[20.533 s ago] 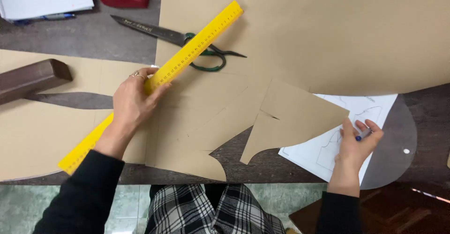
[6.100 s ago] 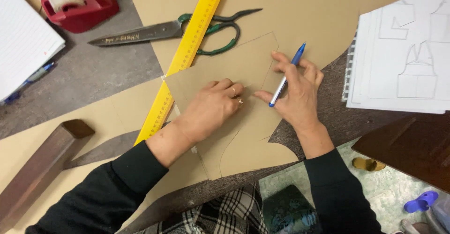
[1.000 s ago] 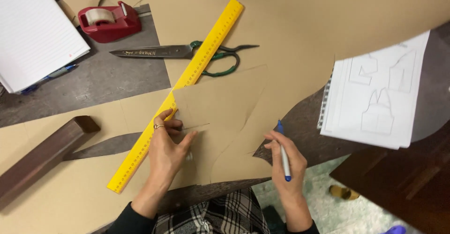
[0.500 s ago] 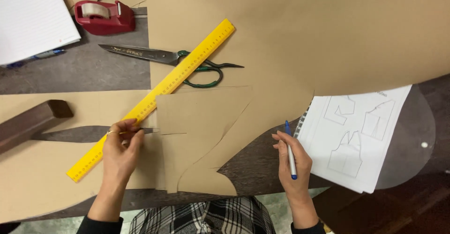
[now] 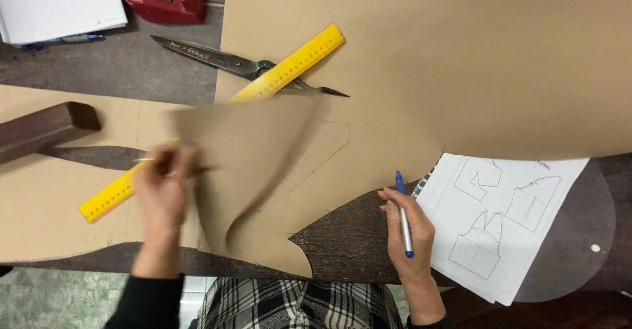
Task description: The person uses a blue pen and a yellow ruler to draw and trace lines on a large piece of brown paper, creating a pattern. They reference a notebook with sketches and adjust the paper and ruler throughout the process.
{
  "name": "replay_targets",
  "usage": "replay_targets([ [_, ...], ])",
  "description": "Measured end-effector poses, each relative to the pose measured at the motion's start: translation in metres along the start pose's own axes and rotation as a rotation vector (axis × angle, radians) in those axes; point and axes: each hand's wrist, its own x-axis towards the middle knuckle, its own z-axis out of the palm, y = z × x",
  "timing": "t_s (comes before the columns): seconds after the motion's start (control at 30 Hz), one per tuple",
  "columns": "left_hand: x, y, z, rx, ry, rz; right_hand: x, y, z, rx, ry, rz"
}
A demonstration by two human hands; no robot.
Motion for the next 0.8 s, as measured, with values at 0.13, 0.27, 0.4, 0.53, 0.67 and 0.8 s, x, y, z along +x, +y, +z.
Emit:
replay_targets([
  [0.13, 0.002, -0.016, -0.047, -0.267, 0.32, -0.003, 0.006, 0.007, -0.007, -0.043, 0.026, 0.005],
  [0.27, -0.006, -0.029, -0.078, -0.326, 0.283, -0.191, 0.009, 0.005, -0.006, -0.03, 0.005, -0.023],
  [0.4, -0.01, -0.051, -0.083, -0.51, 0.137, -0.237, 0.01, -0.001, 0.001, -0.01, -0.002, -0.038],
  [0.53, -0.018, -0.049, -0.086, -0.321, 0.005, -0.34, 0.005, -0.002, 0.012, 0.018, -0.031, -0.046],
  [0.67, -0.016, -0.063, -0.079, -0.128, -0.026, -0.335, 0.0, 0.003, 0.019, 0.094, -0.045, -0.088],
  [0.8, -0.012, -0.088, -0.083, -0.003, -0.044, -0.217, 0.0, -0.005, 0.011, 0.066, -0.027, -0.071],
])
